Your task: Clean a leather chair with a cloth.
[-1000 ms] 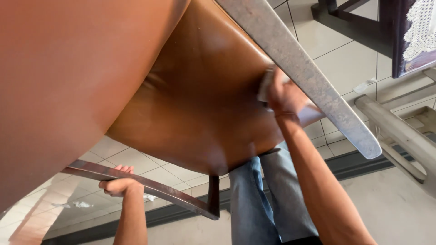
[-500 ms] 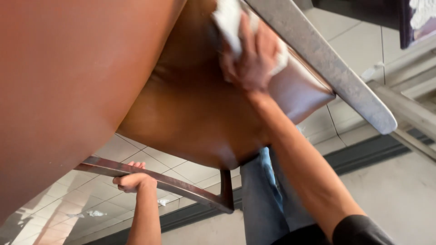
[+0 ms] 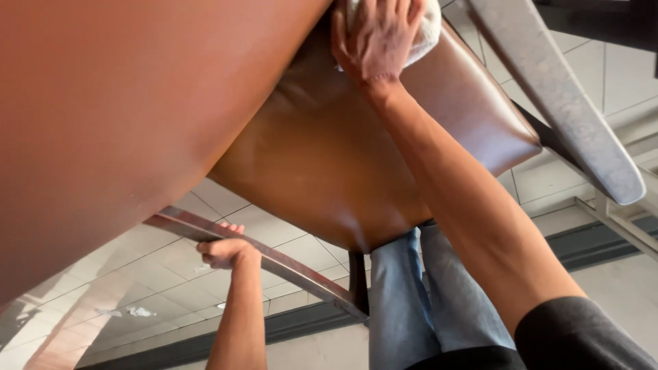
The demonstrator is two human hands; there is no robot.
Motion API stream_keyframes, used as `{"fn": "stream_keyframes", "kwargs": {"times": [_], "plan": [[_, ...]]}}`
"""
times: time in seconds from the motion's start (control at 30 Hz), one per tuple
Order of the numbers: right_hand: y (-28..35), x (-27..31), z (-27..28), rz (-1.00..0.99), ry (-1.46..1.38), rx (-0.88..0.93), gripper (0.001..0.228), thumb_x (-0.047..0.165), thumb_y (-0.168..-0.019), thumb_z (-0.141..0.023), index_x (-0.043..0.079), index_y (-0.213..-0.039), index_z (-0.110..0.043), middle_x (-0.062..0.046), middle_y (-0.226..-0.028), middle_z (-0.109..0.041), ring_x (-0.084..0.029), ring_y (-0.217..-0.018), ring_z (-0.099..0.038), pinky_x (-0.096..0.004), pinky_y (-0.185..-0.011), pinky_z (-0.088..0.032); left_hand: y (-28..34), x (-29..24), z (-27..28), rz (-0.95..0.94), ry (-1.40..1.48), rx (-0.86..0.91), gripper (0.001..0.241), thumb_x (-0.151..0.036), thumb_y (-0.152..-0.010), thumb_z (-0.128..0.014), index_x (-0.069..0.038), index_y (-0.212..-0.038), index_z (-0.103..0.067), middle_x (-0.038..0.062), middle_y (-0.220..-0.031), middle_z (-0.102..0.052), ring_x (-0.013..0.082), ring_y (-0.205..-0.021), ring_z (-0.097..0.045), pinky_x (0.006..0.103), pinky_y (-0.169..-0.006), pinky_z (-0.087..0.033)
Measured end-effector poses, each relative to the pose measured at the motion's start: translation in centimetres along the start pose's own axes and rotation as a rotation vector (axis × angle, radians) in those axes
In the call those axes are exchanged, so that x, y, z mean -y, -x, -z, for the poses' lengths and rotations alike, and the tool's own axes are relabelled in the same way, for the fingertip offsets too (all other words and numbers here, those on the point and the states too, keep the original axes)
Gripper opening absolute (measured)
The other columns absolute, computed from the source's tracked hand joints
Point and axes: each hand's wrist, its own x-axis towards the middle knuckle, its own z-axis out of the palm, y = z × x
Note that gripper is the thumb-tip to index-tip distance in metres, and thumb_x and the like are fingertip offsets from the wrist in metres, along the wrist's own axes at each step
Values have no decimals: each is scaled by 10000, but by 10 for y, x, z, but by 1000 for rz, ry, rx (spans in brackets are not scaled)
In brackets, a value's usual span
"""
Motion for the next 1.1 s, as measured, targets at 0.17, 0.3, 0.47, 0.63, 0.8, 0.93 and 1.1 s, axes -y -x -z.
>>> {"fn": "stream_keyframes", "kwargs": {"times": [0.17, 0.3, 0.47, 0.63, 0.8, 0.93, 1.1], "plan": [[90, -26, 61, 260, 33, 67, 615, 358, -1022, -699, 98, -1558, -547, -281, -1657, -327, -474, -1538, -295, -579, -1254, -220, -2, 4, -9, 1, -5, 24, 468, -341, -955, -329, 31, -780, -552, 143, -696, -666, 229, -535, -587, 369, -481, -543], [177, -68, 54, 67, 111, 95, 693, 361, -969, -670, 72, -1575, -499, -308, -1659, -266, -515, -1542, -241, -634, -1243, -211, 11, -8, -8, -45, -33, 43, 497, -334, -963, -312, 51, -761, -553, 146, -656, -637, 228, -512, -568, 353, -454, -532], [124, -55, 3, -162, 162, -21, 746, 447, -1073, -615, -65, -1577, -414, -362, -1628, -243, -565, -1522, -155, -686, -1227, -114, 2, 3, -12, -2, 20, 27, 512, -348, -986, -330, 38, -741, -560, 142, -634, -625, 228, -509, -532, 361, -454, -488], [62, 21, -17, -17, 136, 98, 722, 442, -1040, -580, -46, -1552, -435, -332, -1590, -324, -514, -1502, -228, -687, -1197, -146, 22, -23, -9, -5, -190, 28, 550, -371, -981, -241, -13, -720, -567, 107, -617, -646, 200, -502, -604, 335, -477, -577], [134, 45, -14, 511, 41, 271, 809, 487, -901, -665, 99, -1578, -452, -199, -1677, -302, -362, -1552, -274, -593, -1153, -268, 15, -14, -18, -14, -70, 30, 580, -369, -1006, -306, 32, -700, -592, 130, -620, -639, 210, -501, -590, 344, -447, -532], [136, 5, -5, 781, -100, 474, 815, 485, -848, -655, 229, -1596, -459, -101, -1716, -265, -306, -1575, -281, -541, -1197, -314, 23, -21, 0, 12, -155, 50, 598, -381, -1001, -248, 13, -717, -597, 98, -615, -656, 199, -476, -607, 306, -427, -562], [62, -129, -60, 203, 102, 627, 468, 353, -1138, -416, 30, -1450, -548, -244, -1475, -512, -424, -1361, -506, -576, -1121, -429, 7, -6, -7, 29, -54, -30, 605, -424, -1024, -329, 37, -749, -608, 104, -587, -640, 195, -470, -573, 331, -398, -492]]}}
